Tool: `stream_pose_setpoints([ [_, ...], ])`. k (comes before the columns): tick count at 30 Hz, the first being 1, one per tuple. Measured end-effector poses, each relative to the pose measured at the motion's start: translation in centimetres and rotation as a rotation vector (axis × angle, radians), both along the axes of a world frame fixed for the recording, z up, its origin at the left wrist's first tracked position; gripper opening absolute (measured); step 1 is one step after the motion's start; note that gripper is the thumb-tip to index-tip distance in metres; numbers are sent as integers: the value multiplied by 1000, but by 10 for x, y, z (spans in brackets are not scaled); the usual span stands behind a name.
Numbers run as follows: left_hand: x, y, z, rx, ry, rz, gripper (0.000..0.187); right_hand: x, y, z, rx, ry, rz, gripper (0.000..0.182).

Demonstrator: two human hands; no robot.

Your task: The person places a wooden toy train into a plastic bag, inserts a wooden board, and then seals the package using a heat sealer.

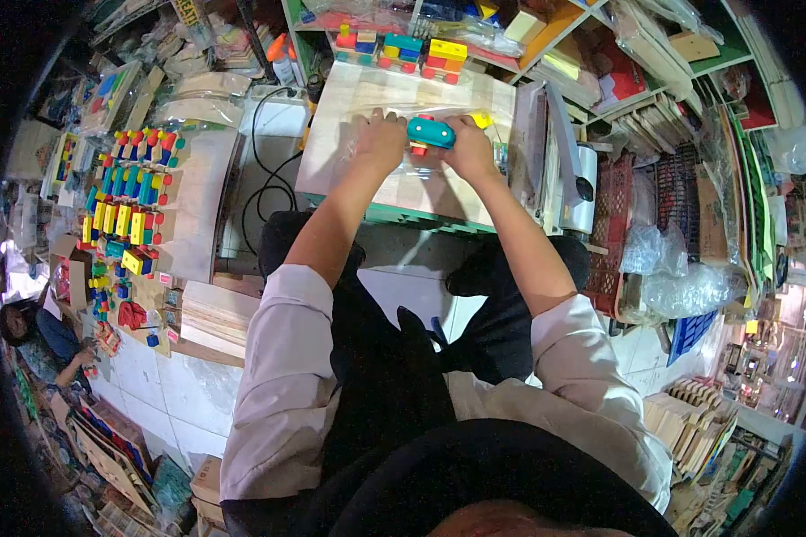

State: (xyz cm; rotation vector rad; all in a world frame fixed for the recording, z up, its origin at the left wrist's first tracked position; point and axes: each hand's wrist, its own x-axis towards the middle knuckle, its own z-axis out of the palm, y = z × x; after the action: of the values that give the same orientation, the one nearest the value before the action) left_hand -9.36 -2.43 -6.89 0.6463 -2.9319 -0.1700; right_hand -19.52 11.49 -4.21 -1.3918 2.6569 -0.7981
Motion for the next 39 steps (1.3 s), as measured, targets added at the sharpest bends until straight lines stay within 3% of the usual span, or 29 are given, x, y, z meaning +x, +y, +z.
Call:
stream_pose_setpoints([
  [2,-1,0,6,-63,-117,-49,25,0,-2,-1,76,29,-21,44],
  [4,-2,-7,5,59,-172,13,27,-10,-8,-9,191,264,67,39],
  [8,7,-16,9,43,-224,45,26,-9,-26,-12,183,129,55,35],
  [11,20,-17,12,-81,-95,4,25,-3,-39,3,355,56,98,31],
  [14,20,-15,22,82,2,-35,25,-5,-47,1,388,68,55,32],
  [16,13,-16,25,183,-263,132,29,-7,-47,7,404,61,42,32],
  [20,18,-13,5,98,-64,58,36,-12,-47,13,417,88,60,33],
  [22,15,-12,0,-75,86,-26,40,-15,-48,15,424,76,98,32],
  [28,12,-25,-3,102,-139,23,47,-13,-57,12,482,108,111,24],
  [31,16,-36,-17,78,-103,-12,47,-7,-63,12,469,122,93,19],
  [34,21,-28,0,53,-141,-20,40,-2,-67,12,442,189,103,17],
  [39,16,-27,-23,79,-53,3,46,-2,-76,14,490,215,99,18],
])
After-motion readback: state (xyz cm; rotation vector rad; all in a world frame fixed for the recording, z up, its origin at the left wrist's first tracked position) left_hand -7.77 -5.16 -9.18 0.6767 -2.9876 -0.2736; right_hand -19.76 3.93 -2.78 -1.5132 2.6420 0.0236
